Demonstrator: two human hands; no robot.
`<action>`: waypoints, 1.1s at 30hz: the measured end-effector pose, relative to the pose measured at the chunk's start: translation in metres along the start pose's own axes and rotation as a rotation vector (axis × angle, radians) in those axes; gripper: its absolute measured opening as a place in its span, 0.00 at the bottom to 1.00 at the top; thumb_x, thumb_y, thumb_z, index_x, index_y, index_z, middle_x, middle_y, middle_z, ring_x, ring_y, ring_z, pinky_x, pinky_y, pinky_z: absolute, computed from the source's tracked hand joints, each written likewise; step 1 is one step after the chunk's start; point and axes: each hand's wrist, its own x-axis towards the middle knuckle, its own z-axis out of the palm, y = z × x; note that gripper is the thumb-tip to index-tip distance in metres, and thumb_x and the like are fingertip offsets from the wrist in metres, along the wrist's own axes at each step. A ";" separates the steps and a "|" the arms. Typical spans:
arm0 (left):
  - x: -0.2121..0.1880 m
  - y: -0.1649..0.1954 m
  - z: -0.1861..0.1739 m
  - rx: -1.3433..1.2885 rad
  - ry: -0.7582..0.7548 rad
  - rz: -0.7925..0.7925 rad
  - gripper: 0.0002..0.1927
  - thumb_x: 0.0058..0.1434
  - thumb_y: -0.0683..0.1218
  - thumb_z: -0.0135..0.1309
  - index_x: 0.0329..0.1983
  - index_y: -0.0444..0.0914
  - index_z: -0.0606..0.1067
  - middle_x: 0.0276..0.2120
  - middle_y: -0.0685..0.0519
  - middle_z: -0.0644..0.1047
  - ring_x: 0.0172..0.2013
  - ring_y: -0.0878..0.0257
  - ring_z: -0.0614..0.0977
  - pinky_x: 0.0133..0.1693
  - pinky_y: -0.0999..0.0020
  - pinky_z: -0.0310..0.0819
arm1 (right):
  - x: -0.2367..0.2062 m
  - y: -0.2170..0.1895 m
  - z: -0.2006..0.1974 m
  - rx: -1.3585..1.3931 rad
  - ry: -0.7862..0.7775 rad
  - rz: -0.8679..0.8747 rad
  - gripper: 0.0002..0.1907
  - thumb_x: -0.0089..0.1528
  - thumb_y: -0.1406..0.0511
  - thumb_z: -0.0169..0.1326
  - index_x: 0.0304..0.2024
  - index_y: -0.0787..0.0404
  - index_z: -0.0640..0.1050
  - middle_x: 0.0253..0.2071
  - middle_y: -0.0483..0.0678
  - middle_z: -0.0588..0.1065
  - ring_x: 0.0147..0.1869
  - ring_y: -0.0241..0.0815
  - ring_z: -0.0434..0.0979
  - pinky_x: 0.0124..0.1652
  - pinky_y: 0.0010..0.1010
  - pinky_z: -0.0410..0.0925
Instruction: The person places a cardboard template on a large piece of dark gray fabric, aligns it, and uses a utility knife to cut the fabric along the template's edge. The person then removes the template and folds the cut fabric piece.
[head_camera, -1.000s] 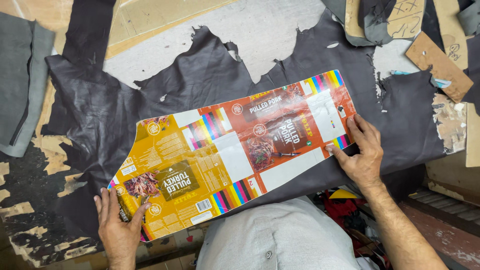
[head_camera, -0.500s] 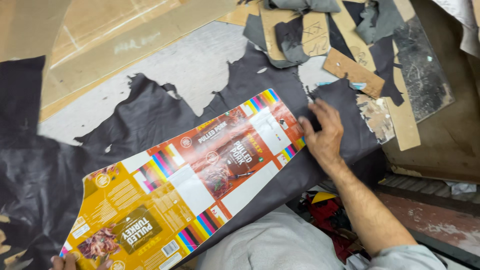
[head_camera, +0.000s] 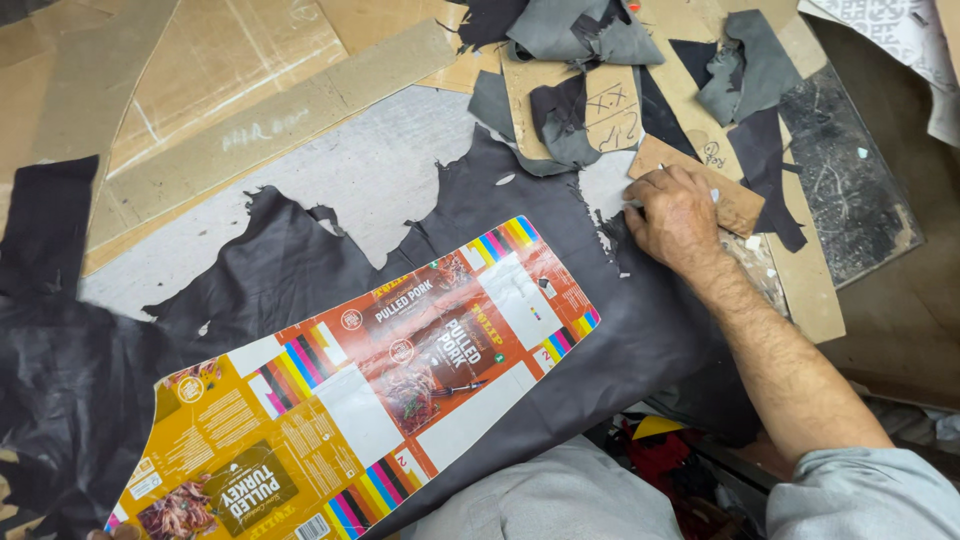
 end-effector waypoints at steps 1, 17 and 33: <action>-0.001 0.001 -0.003 -0.001 -0.004 -0.006 0.49 0.41 0.52 0.74 0.64 0.22 0.70 0.61 0.29 0.72 0.65 0.38 0.74 0.68 0.47 0.67 | 0.000 0.000 -0.002 0.037 -0.016 0.006 0.07 0.55 0.66 0.63 0.36 0.62 0.83 0.40 0.49 0.81 0.47 0.50 0.80 0.49 0.41 0.71; -0.006 0.054 -0.011 -0.049 -0.053 -0.048 0.51 0.40 0.48 0.77 0.63 0.16 0.69 0.55 0.28 0.74 0.60 0.40 0.79 0.68 0.48 0.67 | 0.027 0.038 0.003 0.374 -0.003 0.123 0.24 0.60 0.67 0.64 0.56 0.71 0.77 0.48 0.61 0.79 0.53 0.59 0.80 0.53 0.43 0.73; -0.002 0.081 -0.027 0.064 -0.168 -0.317 0.54 0.39 0.51 0.80 0.63 0.15 0.68 0.70 0.19 0.56 0.78 0.39 0.45 0.71 0.47 0.47 | 0.190 0.129 0.097 0.975 0.148 0.515 0.37 0.60 0.79 0.68 0.68 0.64 0.65 0.45 0.52 0.81 0.47 0.41 0.87 0.43 0.33 0.80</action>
